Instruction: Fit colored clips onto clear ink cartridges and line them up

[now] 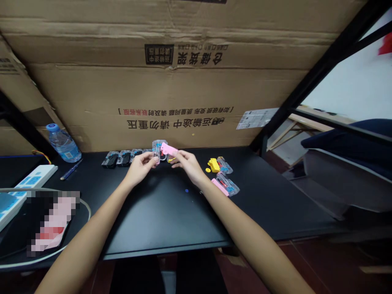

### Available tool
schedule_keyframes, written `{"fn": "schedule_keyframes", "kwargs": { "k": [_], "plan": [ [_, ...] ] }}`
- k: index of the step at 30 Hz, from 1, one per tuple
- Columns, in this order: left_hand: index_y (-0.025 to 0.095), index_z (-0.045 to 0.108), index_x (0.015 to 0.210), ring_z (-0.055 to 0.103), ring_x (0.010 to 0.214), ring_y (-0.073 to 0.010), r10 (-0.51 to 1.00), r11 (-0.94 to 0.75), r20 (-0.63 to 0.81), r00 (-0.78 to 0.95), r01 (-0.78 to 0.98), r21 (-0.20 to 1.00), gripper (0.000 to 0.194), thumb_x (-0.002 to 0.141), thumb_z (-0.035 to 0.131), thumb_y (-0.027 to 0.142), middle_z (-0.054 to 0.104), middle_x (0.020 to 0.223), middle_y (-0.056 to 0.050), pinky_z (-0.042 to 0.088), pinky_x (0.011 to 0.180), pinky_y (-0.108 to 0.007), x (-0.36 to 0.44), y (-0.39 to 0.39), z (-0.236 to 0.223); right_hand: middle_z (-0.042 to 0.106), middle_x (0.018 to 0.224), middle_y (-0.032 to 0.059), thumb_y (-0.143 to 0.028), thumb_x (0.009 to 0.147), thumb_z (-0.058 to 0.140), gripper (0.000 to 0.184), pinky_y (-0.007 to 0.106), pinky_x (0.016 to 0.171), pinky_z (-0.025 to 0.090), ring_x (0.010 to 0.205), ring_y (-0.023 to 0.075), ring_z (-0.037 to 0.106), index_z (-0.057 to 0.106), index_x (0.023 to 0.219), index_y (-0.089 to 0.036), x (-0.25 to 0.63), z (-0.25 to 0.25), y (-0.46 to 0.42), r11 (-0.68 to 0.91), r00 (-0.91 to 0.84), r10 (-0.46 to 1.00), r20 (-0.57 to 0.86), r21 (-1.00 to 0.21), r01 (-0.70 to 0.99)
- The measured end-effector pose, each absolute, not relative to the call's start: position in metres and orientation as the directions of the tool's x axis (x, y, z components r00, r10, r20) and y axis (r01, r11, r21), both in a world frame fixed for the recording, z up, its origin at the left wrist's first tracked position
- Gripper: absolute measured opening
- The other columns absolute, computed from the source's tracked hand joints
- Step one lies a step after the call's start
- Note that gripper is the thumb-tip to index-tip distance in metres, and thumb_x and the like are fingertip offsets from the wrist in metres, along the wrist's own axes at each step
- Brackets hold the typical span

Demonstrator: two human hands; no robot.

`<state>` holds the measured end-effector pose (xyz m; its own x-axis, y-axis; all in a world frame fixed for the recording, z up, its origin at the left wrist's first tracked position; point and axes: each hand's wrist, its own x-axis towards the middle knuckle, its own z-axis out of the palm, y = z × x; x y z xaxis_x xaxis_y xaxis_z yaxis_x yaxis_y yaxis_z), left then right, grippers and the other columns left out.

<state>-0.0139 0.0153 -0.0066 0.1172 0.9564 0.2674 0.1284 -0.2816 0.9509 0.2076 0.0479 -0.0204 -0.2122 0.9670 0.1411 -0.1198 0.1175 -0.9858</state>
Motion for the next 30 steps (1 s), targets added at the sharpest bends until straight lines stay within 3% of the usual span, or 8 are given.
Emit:
{"fn": "schedule_keyframes", "kwargs": {
  "k": [4,11,15,17,23,27,30],
  "plan": [
    [0.016,0.078,0.094,0.07,0.075,-0.0197,0.953,-0.297,0.285,0.1,0.135,0.945,0.043,0.085,0.077,0.057,0.076,0.083,-0.006,0.062,0.078,-0.036,-0.014,0.016,-0.007,0.073,0.087,0.0038,-0.063,0.077,0.088,0.048,0.026,0.065,0.062,0.077,0.0157,0.07,0.079,0.092,-0.019,0.217,-0.017,0.057,0.167,-0.031,0.984,0.176,-0.967,-0.192],
    [0.015,0.078,0.102,0.074,0.084,-0.0231,0.961,-0.27,0.26,0.097,0.115,0.956,0.048,0.082,0.08,0.058,0.079,0.089,-0.009,0.063,0.078,-0.037,-0.015,0.019,-0.011,0.079,0.104,0.0053,-0.057,0.079,0.088,0.057,0.029,0.068,0.065,0.081,0.0168,0.072,0.075,0.124,-0.024,0.214,-0.015,0.052,0.225,-0.014,0.973,0.232,-0.955,-0.195],
    [0.015,0.078,0.107,0.076,0.087,-0.0244,0.963,-0.256,0.244,0.119,0.11,0.96,0.05,0.083,0.081,0.059,0.081,0.092,-0.01,0.063,0.081,-0.039,-0.014,0.017,-0.011,0.081,0.11,0.0073,-0.054,0.08,0.088,0.05,0.03,0.072,0.064,0.09,0.0199,0.074,0.079,0.117,-0.022,0.214,-0.013,0.05,0.299,0.006,0.953,0.302,-0.941,-0.156],
    [0.015,0.078,0.109,0.077,0.09,-0.0255,0.963,-0.252,0.24,0.123,0.094,0.963,0.052,0.082,0.082,0.059,0.082,0.094,-0.011,0.064,0.082,-0.039,-0.013,0.016,-0.011,0.083,0.11,0.0076,-0.055,0.08,0.088,0.047,0.032,0.074,0.064,0.092,0.0216,0.075,0.081,0.112,-0.022,0.211,-0.014,0.047,0.307,-0.037,0.949,0.314,-0.943,-0.125],
    [0.014,0.079,0.114,0.078,0.09,-0.0256,0.958,-0.265,0.251,0.139,0.096,0.959,0.055,0.082,0.083,0.059,0.083,0.103,-0.012,0.064,0.083,-0.039,-0.013,0.015,-0.01,0.083,0.108,0.009,-0.055,0.088,0.081,0.044,0.036,0.074,0.062,0.093,0.0252,0.076,0.084,0.112,-0.019,0.194,-0.022,0.032,0.27,-0.429,0.875,0.225,-0.962,0.046],
    [0.015,0.08,0.112,0.077,0.087,-0.0242,0.96,-0.26,0.246,0.135,0.093,0.961,0.055,0.081,0.083,0.06,0.083,0.101,-0.012,0.064,0.082,-0.038,-0.013,0.015,-0.009,0.081,0.111,0.01,-0.052,0.085,0.083,0.047,0.034,0.072,0.062,0.096,0.0241,0.075,0.082,0.118,-0.019,0.191,-0.023,0.03,0.224,-0.426,0.884,0.193,-0.974,0.023],
    [0.015,0.079,0.107,0.077,0.085,-0.0238,0.96,-0.263,0.251,0.123,0.098,0.96,0.053,0.081,0.083,0.061,0.082,0.094,-0.01,0.063,0.078,-0.037,-0.014,0.015,-0.008,0.08,0.1,0.0082,-0.053,0.081,0.086,0.041,0.032,0.071,0.062,0.091,0.0226,0.074,0.081,0.103,-0.018,0.195,-0.019,0.034,0.171,-0.373,0.914,0.162,-0.985,-0.008]
  ]
}}
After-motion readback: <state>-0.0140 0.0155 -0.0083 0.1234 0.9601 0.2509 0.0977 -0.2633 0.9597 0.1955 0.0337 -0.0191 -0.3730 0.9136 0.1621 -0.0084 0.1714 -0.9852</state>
